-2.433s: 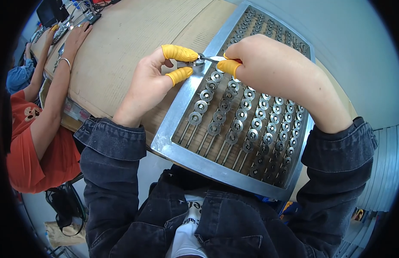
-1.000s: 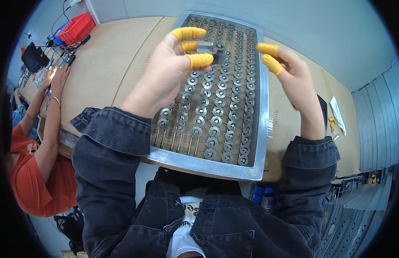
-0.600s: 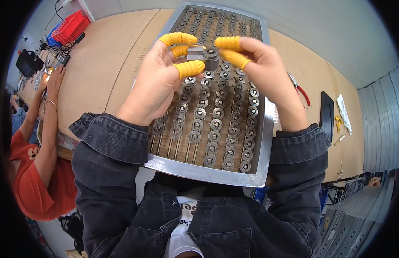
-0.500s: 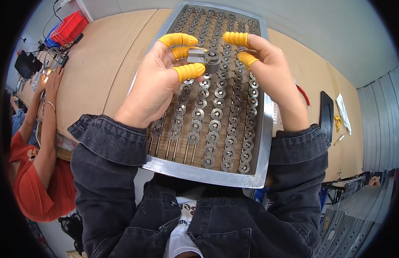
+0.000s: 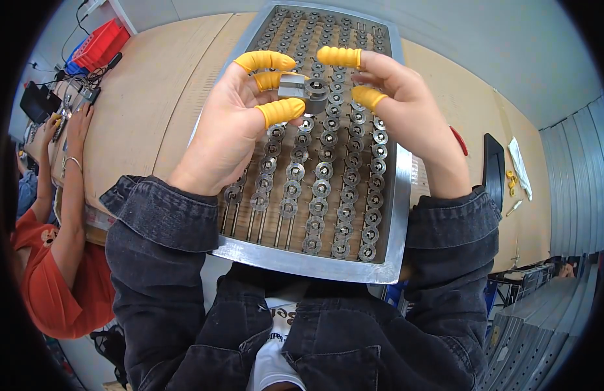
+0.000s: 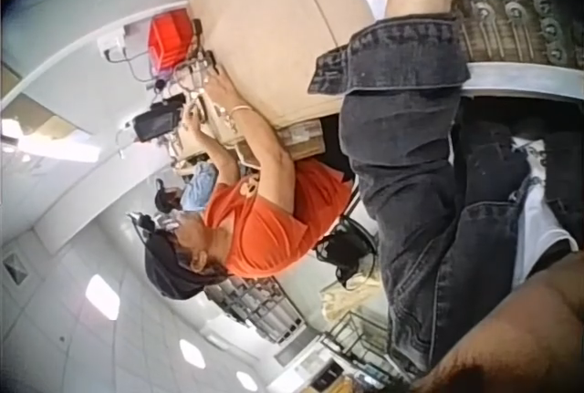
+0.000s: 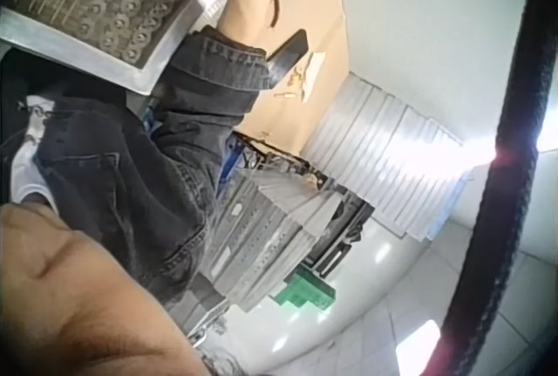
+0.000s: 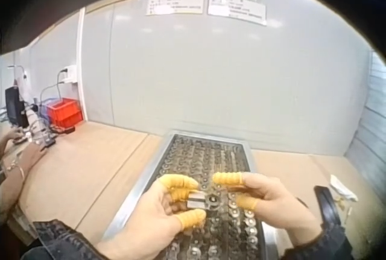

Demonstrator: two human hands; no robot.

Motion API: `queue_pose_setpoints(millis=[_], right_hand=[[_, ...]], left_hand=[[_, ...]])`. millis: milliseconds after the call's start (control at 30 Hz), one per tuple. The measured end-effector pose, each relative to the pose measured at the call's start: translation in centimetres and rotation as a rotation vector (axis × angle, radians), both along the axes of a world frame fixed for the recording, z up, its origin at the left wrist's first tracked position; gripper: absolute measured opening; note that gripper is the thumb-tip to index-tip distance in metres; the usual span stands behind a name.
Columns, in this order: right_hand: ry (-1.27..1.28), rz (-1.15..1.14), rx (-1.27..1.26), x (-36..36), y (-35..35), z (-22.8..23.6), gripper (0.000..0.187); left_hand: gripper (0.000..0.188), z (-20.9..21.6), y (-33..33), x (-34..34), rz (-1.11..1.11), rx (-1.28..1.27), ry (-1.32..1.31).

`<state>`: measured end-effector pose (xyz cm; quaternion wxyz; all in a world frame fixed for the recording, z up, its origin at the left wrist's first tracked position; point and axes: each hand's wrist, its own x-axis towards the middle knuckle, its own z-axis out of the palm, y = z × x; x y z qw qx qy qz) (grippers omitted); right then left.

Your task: Assembling small metal components into a perforated metal tray at a factory workstation.

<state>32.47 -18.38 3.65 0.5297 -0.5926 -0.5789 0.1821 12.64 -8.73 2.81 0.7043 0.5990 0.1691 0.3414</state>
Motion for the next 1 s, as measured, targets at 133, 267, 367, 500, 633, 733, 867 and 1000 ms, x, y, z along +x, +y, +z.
queue_pose_setpoints(millis=[133, 267, 367, 500, 633, 733, 867, 1000], right_hand=[[-0.113, -0.045, -0.072, -0.6, 0.0, 1.4, 0.032], [-0.213, 0.006, -0.019, -1.2, 0.2, 1.4, 0.028], [-0.274, 0.072, 0.056, -1.4, 0.2, 1.2, 0.025], [-0.291, 0.019, -0.062, -1.4, 0.0, 0.9, 0.019], [-0.252, -0.016, -0.091, -1.6, 0.1, 0.8, 0.016], [-0.225, -0.022, -0.083, -1.8, 0.1, 0.8, 0.016], [-0.188, -0.005, -0.029, -2.0, 0.2, 1.1, 0.019], [-0.267, 0.092, -0.085, -1.8, 0.4, 2.0, 0.022]], left_hand=[[0.049, -0.1, -0.1, -0.1, 0.008, 0.048, 0.043], [0.048, 0.2, -0.2, -0.2, 0.018, 0.128, 0.111], [0.048, 0.3, -0.3, -0.2, 0.026, 0.19, 0.166], [0.048, 0.1, -0.3, -0.1, 0.02, 0.172, 0.171], [0.048, 0.4, -0.4, -0.2, 0.035, 0.136, 0.18], [0.047, 0.5, -0.5, -0.1, 0.037, 0.107, 0.178], [0.047, 0.7, -0.5, -0.1, 0.029, 0.057, 0.161], [0.044, 0.4, -0.3, -0.4, 0.013, 0.031, 0.137]])
